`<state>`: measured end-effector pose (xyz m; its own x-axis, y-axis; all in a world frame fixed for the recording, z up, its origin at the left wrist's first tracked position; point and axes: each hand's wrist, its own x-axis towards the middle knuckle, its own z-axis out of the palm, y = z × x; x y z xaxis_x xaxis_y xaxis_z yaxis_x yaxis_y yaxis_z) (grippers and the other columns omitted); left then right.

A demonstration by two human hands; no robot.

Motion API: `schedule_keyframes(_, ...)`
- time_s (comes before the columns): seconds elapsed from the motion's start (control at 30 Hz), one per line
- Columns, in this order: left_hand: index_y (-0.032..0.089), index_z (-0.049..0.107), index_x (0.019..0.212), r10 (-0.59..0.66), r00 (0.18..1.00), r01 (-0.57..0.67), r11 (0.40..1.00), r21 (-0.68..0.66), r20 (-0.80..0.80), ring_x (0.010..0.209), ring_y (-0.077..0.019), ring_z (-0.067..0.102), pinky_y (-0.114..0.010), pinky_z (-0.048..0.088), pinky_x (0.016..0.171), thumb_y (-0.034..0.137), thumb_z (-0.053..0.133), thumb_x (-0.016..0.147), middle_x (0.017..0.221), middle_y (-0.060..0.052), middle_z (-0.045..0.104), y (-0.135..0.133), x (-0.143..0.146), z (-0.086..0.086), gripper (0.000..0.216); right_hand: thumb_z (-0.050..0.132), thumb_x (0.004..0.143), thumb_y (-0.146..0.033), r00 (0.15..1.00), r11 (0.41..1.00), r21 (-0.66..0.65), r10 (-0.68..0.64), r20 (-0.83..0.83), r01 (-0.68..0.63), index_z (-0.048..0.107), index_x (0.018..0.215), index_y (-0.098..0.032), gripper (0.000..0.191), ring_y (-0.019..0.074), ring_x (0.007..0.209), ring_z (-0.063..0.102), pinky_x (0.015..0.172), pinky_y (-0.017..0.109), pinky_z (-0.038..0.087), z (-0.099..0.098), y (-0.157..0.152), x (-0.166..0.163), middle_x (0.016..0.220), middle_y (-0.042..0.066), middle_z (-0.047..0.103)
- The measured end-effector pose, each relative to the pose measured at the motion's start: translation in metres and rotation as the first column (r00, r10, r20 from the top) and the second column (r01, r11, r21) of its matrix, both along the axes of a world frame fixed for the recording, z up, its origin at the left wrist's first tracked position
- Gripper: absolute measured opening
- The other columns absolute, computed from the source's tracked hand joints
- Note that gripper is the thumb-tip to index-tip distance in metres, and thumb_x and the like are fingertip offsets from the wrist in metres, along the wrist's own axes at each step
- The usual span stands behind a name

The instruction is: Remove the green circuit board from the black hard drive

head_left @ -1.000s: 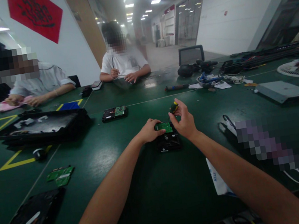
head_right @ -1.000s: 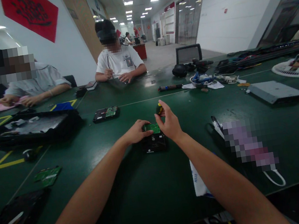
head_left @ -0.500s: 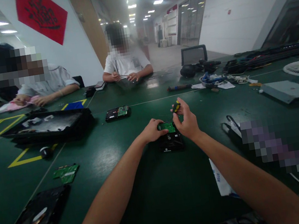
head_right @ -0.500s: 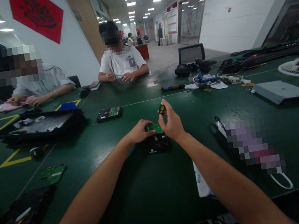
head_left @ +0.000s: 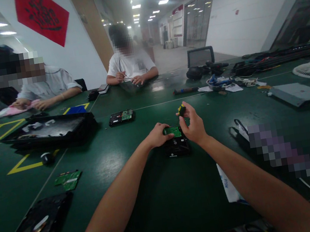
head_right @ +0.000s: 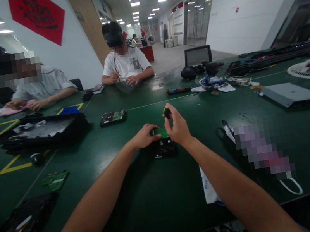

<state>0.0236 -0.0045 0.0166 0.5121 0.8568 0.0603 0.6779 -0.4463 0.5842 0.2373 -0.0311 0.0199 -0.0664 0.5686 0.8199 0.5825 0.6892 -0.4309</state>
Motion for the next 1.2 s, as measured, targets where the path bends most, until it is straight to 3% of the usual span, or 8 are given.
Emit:
schedule_keyframes(0.2,0.017,0.060,0.139,-0.007,1.000,0.007,1.000,-0.002,-0.007,0.115,-0.0277,0.062,-0.039,0.049,0.107,0.051,0.072,0.085,0.129,-0.014,0.057,0.0008,-0.0007,0.0009,0.065,0.061,0.097,-0.034,0.996,0.996,0.040,-0.079,0.039,0.077,0.036,0.156,-0.032,0.064,0.0289,0.105,0.068,0.094,0.054,0.062,0.0014,-0.0009,0.0003,0.138,0.013,0.060)
schedule_keyframes(0.43,0.017,0.061,0.138,-0.012,1.000,0.012,1.000,-0.023,-0.011,0.113,-0.0270,0.063,-0.038,0.050,0.105,0.053,0.073,0.084,0.130,-0.014,0.057,0.0023,-0.0014,0.0018,0.065,0.053,0.100,-0.028,0.999,0.999,-0.021,0.040,-0.002,-0.040,0.025,0.161,-0.031,0.067,0.0267,0.108,0.072,0.098,0.050,0.062,-0.0011,-0.0005,-0.0008,0.152,0.014,0.051)
schedule_keyframes(0.63,0.017,0.061,0.137,-0.002,1.000,0.002,1.000,-0.012,-0.011,0.113,-0.0281,0.063,-0.039,0.049,0.105,0.054,0.074,0.083,0.129,-0.014,0.059,0.0018,-0.0012,0.0030,0.066,0.063,0.096,-0.035,0.999,0.999,0.026,-0.041,0.014,0.040,0.033,0.156,-0.032,0.067,0.0280,0.103,0.070,0.090,0.051,0.064,-0.0021,0.0008,-0.0012,0.142,0.013,0.057)
schedule_keyframes(0.83,0.017,0.063,0.135,-0.013,1.000,0.013,1.000,-0.021,0.003,0.114,-0.0276,0.063,-0.037,0.049,0.105,0.051,0.074,0.084,0.132,-0.015,0.058,0.0017,-0.0016,0.0027,0.062,0.053,0.101,-0.031,0.999,0.999,-0.011,0.031,0.008,-0.031,0.026,0.160,-0.030,0.064,0.0270,0.108,0.071,0.097,0.050,0.061,-0.0002,-0.0024,-0.0026,0.150,0.015,0.052)
schedule_keyframes(1.07,0.016,0.063,0.134,-0.012,1.000,0.012,1.000,-0.008,-0.002,0.116,-0.0291,0.062,-0.040,0.049,0.106,0.053,0.074,0.084,0.129,-0.014,0.059,0.0026,-0.0018,0.0016,0.063,0.063,0.097,-0.035,0.997,0.996,0.057,-0.075,0.034,0.073,0.035,0.155,-0.031,0.065,0.0284,0.103,0.068,0.087,0.050,0.064,-0.0028,0.0015,-0.0006,0.138,0.014,0.058)
schedule_keyframes(1.2,0.015,0.063,0.134,-0.030,1.000,0.030,0.999,0.023,-0.006,0.121,-0.0296,0.060,-0.039,0.048,0.108,0.052,0.074,0.085,0.126,-0.015,0.061,0.0035,-0.0015,-0.0002,0.063,0.057,0.099,-0.031,0.998,0.997,0.055,-0.047,0.043,0.045,0.029,0.159,-0.028,0.066,0.0283,0.107,0.068,0.093,0.051,0.062,-0.0041,0.0022,-0.0013,0.146,0.016,0.053)
